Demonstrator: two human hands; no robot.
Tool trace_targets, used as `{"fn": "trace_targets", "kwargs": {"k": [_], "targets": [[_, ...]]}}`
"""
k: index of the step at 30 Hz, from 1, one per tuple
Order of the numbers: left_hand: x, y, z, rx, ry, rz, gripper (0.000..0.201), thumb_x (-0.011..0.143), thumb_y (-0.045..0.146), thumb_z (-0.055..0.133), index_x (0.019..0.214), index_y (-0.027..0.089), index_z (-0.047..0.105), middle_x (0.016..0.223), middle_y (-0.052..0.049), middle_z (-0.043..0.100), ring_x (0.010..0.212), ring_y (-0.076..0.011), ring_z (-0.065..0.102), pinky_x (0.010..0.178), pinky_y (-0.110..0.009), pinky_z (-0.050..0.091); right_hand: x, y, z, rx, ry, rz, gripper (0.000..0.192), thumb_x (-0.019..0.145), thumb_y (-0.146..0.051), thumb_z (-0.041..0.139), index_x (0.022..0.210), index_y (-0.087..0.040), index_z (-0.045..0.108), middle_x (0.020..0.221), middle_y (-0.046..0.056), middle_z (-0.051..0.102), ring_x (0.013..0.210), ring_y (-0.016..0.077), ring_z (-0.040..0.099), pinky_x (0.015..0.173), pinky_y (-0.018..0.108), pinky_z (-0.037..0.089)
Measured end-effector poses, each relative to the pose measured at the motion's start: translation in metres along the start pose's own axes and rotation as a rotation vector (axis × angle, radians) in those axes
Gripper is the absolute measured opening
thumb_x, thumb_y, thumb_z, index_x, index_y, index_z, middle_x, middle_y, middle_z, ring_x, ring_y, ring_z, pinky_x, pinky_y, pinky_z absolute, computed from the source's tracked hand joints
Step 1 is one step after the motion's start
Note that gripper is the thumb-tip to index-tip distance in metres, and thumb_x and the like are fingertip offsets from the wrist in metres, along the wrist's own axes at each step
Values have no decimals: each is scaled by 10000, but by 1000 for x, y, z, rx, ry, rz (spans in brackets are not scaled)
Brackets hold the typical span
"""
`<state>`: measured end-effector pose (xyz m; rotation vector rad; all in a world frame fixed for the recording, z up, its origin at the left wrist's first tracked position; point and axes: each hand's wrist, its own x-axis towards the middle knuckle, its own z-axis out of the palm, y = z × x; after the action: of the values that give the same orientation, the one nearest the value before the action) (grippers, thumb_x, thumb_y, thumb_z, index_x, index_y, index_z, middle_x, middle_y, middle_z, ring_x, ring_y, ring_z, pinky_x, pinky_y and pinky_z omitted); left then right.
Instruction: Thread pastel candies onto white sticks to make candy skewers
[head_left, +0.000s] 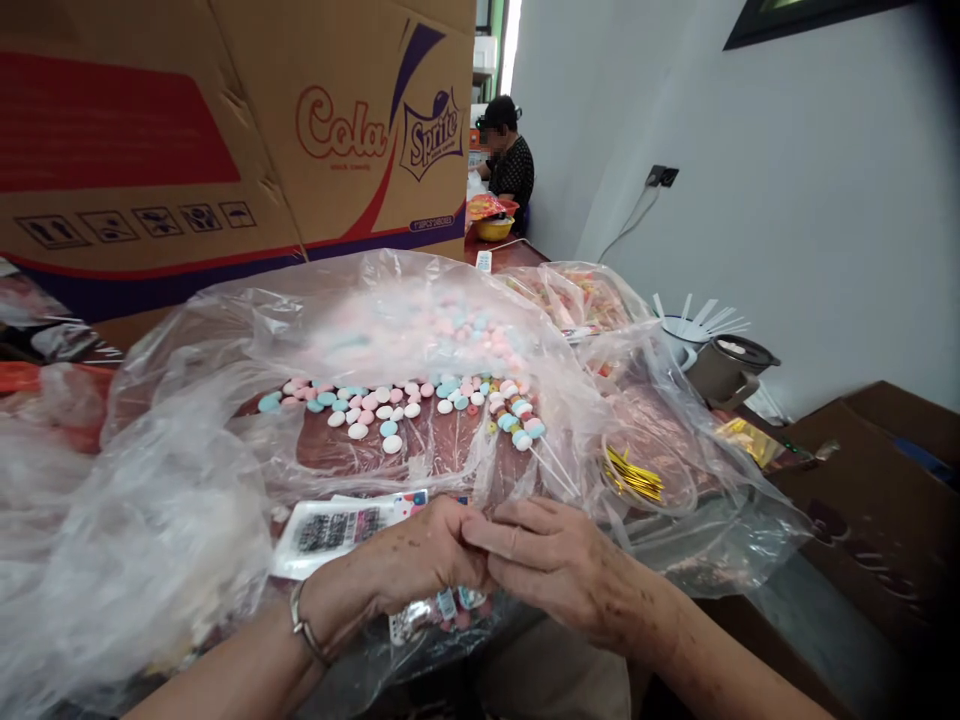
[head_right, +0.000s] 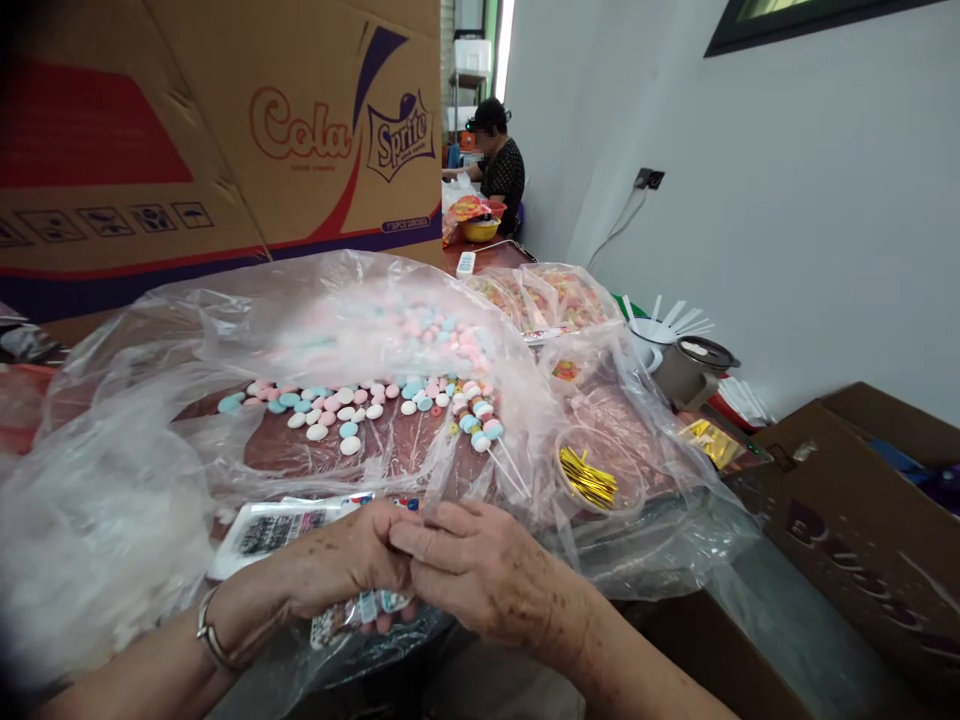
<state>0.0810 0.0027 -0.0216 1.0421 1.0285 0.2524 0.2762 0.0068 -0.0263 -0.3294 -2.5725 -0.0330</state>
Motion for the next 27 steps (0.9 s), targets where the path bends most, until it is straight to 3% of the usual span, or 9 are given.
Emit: {"fn": "trace_targets", "kwargs": {"k": [7,9,13,15,17,20,23,25,27], "targets": [[-8,5,-4,163,-115,-6,84,568,170,607,646,171,641,564,37,612,418,-99,474,428,-217,407,4,-18,-7,-38,-137,-2,325,1047,-143,360,879,-147,637,839,68,632,770,201,493,682,343,403],[-8,4,-1,325,54,136,50,610,154,576,633,182,610,576,24,596,494,-136,519,482,-241,416,5,-24,0,-163,-109,93,356,1025,-96,316,874,-132,637,829,91,622,756,217,486,667,356,396],[-2,-5,15,814,692,620,172,808,123,484,710,191,609,702,-70,662,675,-238,611,645,-352,486,7,-16,22,-332,133,377,337,973,-57,336,784,-168,593,713,65,574,664,208,463,589,341,354],[2,-13,24,929,945,912,188,871,111,466,865,173,644,897,-145,707,870,-303,645,794,-441,503,11,-6,29,-246,318,548,290,958,-88,393,739,-197,549,678,32,556,646,184,487,588,310,378],[4,-22,31,892,1038,1123,152,884,132,541,997,169,636,1031,-167,699,988,-317,627,893,-474,478,18,2,30,-26,501,756,232,945,-132,442,746,-206,536,659,-8,548,618,149,510,582,263,412],[1,-27,32,514,863,950,122,933,268,587,1028,197,616,860,-79,694,790,-239,628,756,-365,496,32,-2,27,322,682,977,185,930,-193,489,754,-212,542,595,-57,496,529,110,474,504,213,402],[-9,-13,17,-66,668,625,324,979,498,511,1070,209,626,776,-37,690,702,-213,624,655,-312,485,46,-18,26,393,692,879,174,900,-179,497,744,-200,571,621,-42,538,551,104,505,526,206,411],[-21,4,1,-331,573,715,440,916,611,564,1091,219,660,842,-44,723,751,-221,646,724,-327,505,52,-25,28,401,654,778,193,875,-159,489,701,-197,563,631,-31,555,563,100,512,541,206,410],[-36,17,-15,-355,407,817,561,850,725,573,996,206,728,803,-67,749,768,-247,665,778,-355,510,53,-25,31,468,626,787,205,866,-171,485,672,-200,545,595,-40,527,534,95,483,515,202,391]]}}
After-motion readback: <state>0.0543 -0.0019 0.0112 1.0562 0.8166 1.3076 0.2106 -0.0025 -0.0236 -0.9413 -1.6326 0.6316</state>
